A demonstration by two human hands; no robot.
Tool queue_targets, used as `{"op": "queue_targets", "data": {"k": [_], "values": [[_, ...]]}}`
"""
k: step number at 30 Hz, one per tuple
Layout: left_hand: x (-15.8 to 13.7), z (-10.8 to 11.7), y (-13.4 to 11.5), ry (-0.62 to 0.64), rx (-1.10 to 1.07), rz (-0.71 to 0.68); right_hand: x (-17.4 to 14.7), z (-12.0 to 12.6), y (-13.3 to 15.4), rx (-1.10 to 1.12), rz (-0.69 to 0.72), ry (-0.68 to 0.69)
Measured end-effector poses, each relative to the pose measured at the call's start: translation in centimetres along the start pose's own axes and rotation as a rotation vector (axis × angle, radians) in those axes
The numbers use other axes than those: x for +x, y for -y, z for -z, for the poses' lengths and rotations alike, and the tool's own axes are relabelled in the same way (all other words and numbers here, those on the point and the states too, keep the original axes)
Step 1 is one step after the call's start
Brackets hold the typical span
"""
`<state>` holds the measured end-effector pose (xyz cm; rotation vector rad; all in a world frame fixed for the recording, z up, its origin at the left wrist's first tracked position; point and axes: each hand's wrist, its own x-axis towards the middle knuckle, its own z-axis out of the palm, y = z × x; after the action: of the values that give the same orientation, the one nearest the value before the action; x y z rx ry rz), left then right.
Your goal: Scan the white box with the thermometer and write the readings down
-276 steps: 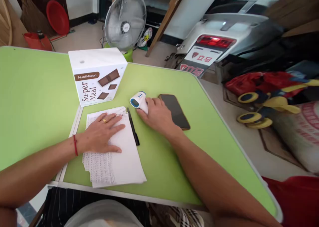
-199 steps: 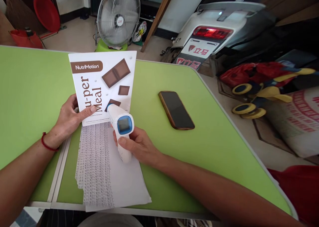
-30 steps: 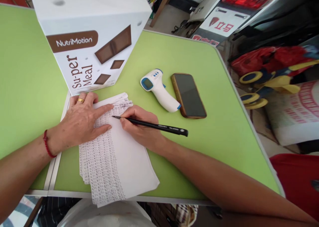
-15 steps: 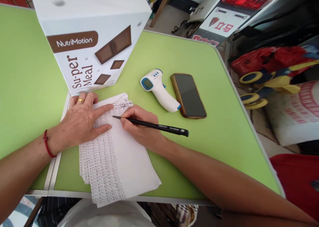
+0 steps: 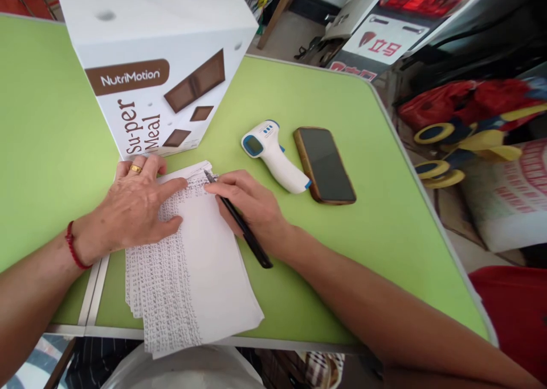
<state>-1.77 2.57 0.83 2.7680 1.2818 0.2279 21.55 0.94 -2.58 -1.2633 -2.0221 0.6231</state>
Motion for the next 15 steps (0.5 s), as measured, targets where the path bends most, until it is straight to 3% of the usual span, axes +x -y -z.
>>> {"op": "queue_targets", "data": {"k": [3,5,7,9,10,13,15], "values": [[0.1,-0.1,0.0,-0.041,-0.007,-0.026,0.0,0.0,-0.9,-0.23,0.151,0.039],[0.2,-0.1,0.1,-0.145,-0.063,-0.084,-0.1,0.0,-1.4,-0.38,0.231,0.073],[0.2,0.1,0.4,-0.397,-0.139,-0.162,-0.1,0.0,-1.7,-0.453,0.251,0.096],[0.2,0.4,0.9,-0.739,-0.165,-0.174,0.0,0.1,-1.8,-0.465,0.242,0.108],[0.2,0.6,1.2,-0.915,-0.152,-0.134,0.2,0.3,-1.7,-0.457,0.229,0.103],[0.5,0.4,2.2,-1.152,-0.253,0.139,0.6,1.5,-1.4,-0.478,0.137,0.018],[0.9,-0.2,2.8,-0.985,-0.507,0.334,1.0,2.7,-1.4,-0.584,0.041,-0.053]]}}
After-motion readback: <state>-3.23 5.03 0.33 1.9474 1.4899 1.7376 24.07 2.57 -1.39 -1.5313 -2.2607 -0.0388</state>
